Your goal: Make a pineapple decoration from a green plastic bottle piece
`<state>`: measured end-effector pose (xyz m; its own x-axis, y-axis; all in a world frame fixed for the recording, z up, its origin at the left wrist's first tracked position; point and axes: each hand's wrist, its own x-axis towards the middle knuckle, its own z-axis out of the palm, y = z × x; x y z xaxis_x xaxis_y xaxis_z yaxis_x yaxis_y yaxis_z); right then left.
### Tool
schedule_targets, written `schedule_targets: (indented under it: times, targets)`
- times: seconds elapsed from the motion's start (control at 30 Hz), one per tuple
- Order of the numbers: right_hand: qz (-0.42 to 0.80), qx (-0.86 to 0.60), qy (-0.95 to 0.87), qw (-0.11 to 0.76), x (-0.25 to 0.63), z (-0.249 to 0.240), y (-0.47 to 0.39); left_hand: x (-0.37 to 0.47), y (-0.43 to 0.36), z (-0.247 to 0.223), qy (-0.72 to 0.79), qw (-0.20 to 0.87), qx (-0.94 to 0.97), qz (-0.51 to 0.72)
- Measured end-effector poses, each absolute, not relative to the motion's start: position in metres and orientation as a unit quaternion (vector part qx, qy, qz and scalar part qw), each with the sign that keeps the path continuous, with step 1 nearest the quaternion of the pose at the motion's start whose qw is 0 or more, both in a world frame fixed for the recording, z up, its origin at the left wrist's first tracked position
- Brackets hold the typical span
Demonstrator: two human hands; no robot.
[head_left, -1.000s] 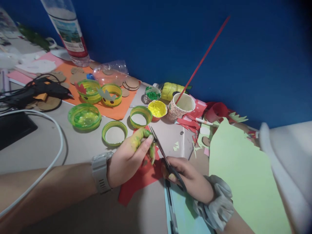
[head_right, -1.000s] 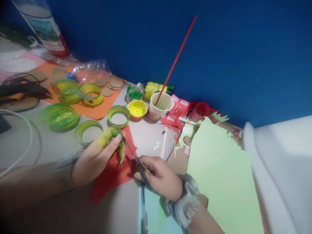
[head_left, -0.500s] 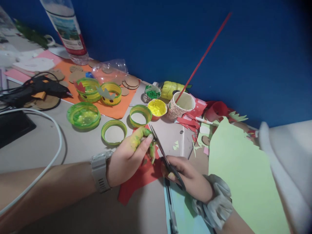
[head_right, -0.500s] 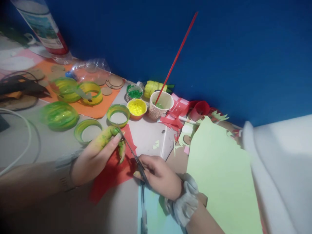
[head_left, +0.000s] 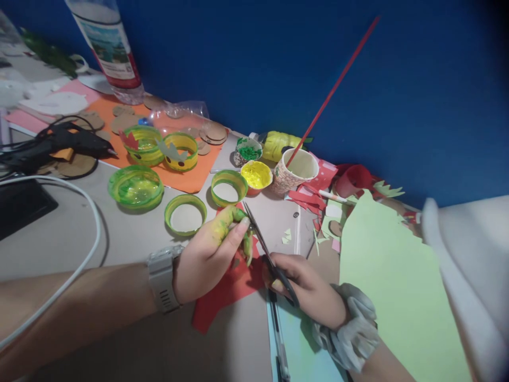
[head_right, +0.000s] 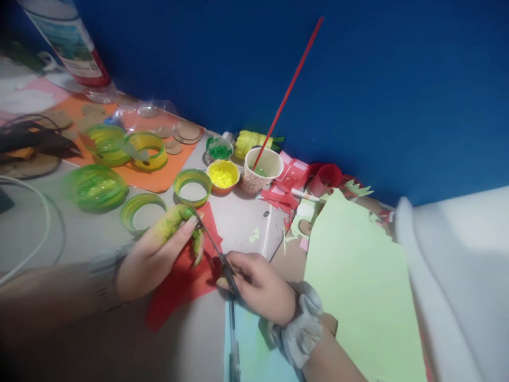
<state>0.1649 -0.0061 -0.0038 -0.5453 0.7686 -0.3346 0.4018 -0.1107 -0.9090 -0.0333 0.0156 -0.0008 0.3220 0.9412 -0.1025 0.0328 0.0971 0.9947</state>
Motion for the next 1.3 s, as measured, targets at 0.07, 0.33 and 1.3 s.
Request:
schedule_targets:
  times: [0.07,0.33,1.3]
  targets:
    - [0.590,-0.453,-0.648,0.160,0.165,-0.004,-0.006,-0.033,0.016,-0.001,0.437,0.595,0.553,0.386]
    - [0.657,-0.436,-0.563,0.249,0.163,-0.006,-0.009,-0.033,0.016,0.002,0.448,0.597,0.560,0.359]
    - [0.540,-0.511,-0.545,0.388,0.162,-0.016,-0.010,-0.026,0.022,0.003,0.415,0.633,0.610,0.235]
